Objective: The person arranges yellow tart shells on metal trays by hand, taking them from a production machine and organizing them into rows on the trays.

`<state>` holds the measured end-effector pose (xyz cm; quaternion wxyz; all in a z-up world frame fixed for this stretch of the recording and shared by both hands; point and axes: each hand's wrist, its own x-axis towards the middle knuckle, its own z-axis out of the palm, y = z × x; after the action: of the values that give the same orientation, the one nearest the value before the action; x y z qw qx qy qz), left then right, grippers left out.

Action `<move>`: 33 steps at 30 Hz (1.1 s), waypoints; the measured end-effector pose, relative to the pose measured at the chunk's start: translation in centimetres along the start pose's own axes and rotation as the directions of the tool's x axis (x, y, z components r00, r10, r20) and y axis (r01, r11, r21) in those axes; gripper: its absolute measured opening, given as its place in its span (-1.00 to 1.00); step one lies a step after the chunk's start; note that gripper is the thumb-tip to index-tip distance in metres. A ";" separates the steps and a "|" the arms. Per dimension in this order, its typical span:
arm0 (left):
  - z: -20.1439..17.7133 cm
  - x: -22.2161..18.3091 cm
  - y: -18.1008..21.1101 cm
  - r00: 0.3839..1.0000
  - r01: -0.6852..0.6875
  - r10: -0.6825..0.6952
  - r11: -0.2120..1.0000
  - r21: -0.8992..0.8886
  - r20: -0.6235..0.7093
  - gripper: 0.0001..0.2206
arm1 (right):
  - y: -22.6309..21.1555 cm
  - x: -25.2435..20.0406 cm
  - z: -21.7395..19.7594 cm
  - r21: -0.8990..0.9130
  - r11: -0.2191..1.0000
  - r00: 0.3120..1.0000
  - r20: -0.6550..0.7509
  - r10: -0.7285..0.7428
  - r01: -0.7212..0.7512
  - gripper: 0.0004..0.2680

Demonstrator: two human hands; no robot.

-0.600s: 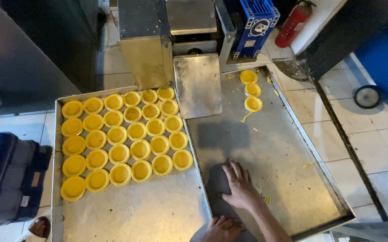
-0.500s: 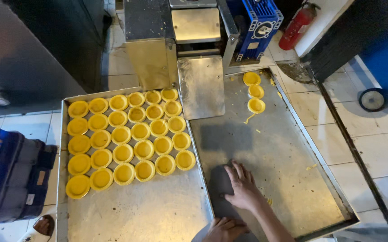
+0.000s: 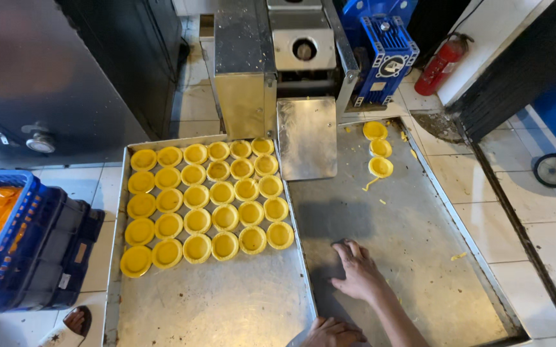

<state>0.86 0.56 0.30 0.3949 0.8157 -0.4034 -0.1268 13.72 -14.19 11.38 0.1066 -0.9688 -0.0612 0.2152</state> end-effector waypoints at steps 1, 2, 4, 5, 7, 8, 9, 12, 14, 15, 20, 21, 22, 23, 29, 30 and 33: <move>-0.9 0.0 0.7 1.000 -0.003 0.003 1.000 0.005 -0.002 -0.68 | -0.4 -0.2 -0.6 0.000 1.000 1.000 -0.006 -0.001 0.001 -0.38; -1.8 0.0 1.5 1.000 0.017 -0.017 0.999 -0.029 -0.006 -0.68 | -0.8 -0.4 -1.1 -0.004 0.999 0.998 0.059 0.032 -0.032 -0.38; -3.3 -0.1 2.5 0.999 0.039 -0.040 0.997 -0.060 -0.012 -0.68 | -1.2 -0.7 -1.5 -0.010 0.998 0.990 0.123 0.062 -0.061 -0.39; -3.8 -0.2 2.8 0.999 0.032 -0.033 0.995 -0.098 -0.003 -0.68 | -1.1 -0.6 -1.3 0.002 0.998 0.992 0.109 0.061 -0.062 -0.39; -3.3 -0.1 2.2 1.000 0.026 -0.026 0.991 -0.128 0.000 -0.68 | -0.7 -0.3 -0.9 0.013 0.998 0.995 0.089 0.055 -0.056 -0.39; -2.2 0.0 1.3 0.999 0.023 -0.027 0.997 -0.075 -0.047 -0.69 | -0.5 0.0 -0.6 0.006 0.999 0.996 0.065 0.053 -0.053 -0.39; -0.7 -0.3 0.8 0.996 0.026 -0.029 0.999 -0.033 -0.090 -0.70 | -0.1 -0.3 0.1 -0.001 0.998 0.997 0.052 0.056 -0.056 -0.39; -3.6 -0.1 2.7 0.999 0.027 -0.030 0.996 -0.087 -0.034 -0.71 | -0.5 -0.5 -0.4 0.008 0.999 0.998 0.044 0.042 -0.042 -0.39; -1.7 -0.1 1.5 0.997 0.002 -0.005 0.999 -0.042 -0.078 -0.72 | -0.8 -0.7 -0.9 0.010 0.999 0.997 0.066 0.050 -0.051 -0.40; -0.9 0.0 0.8 0.993 -0.030 0.031 0.999 0.010 -0.116 -0.72 | -0.9 -0.7 -1.2 0.017 0.998 0.995 0.078 0.063 -0.064 -0.41; -1.3 0.1 1.0 0.998 0.015 -0.013 0.999 -0.034 0.057 -0.67 | 0.0 -0.7 -0.7 0.020 1.000 0.998 0.067 0.020 -0.022 -0.39; -0.8 0.0 0.6 0.998 0.042 -0.042 0.999 -0.003 0.054 -0.67 | -0.1 -0.7 -0.7 0.020 1.000 0.997 0.072 0.008 -0.010 -0.39; -0.9 -0.1 0.7 0.997 0.046 -0.045 0.999 -0.003 0.056 -0.67 | -0.2 -0.8 -0.9 0.022 1.000 0.997 0.074 0.007 -0.009 -0.39; -1.0 -0.2 0.8 1.000 -0.002 0.002 1.000 0.020 -0.002 -0.68 | -0.3 -0.9 -1.0 0.023 1.000 0.997 0.076 0.016 -0.017 -0.38; -1.8 -0.3 1.5 0.990 -0.075 0.081 0.996 0.053 -0.116 -0.69 | -0.9 -1.0 -1.8 0.023 0.998 0.990 0.134 0.048 -0.051 -0.42; -2.1 -0.2 1.6 0.992 -0.072 0.074 0.997 0.023 -0.104 -0.70 | -0.9 -1.0 -1.8 0.030 0.998 0.989 0.139 0.052 -0.056 -0.42; -1.0 -0.2 0.8 0.995 -0.068 0.070 0.997 0.031 -0.076 -0.68 | -0.6 -0.9 -1.4 0.028 0.999 0.993 0.113 0.043 -0.047 -0.44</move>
<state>0.74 0.95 1.53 0.4026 0.8111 -0.4175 -0.0758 13.46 -13.99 13.12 0.1130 -0.9545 -0.0420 0.2727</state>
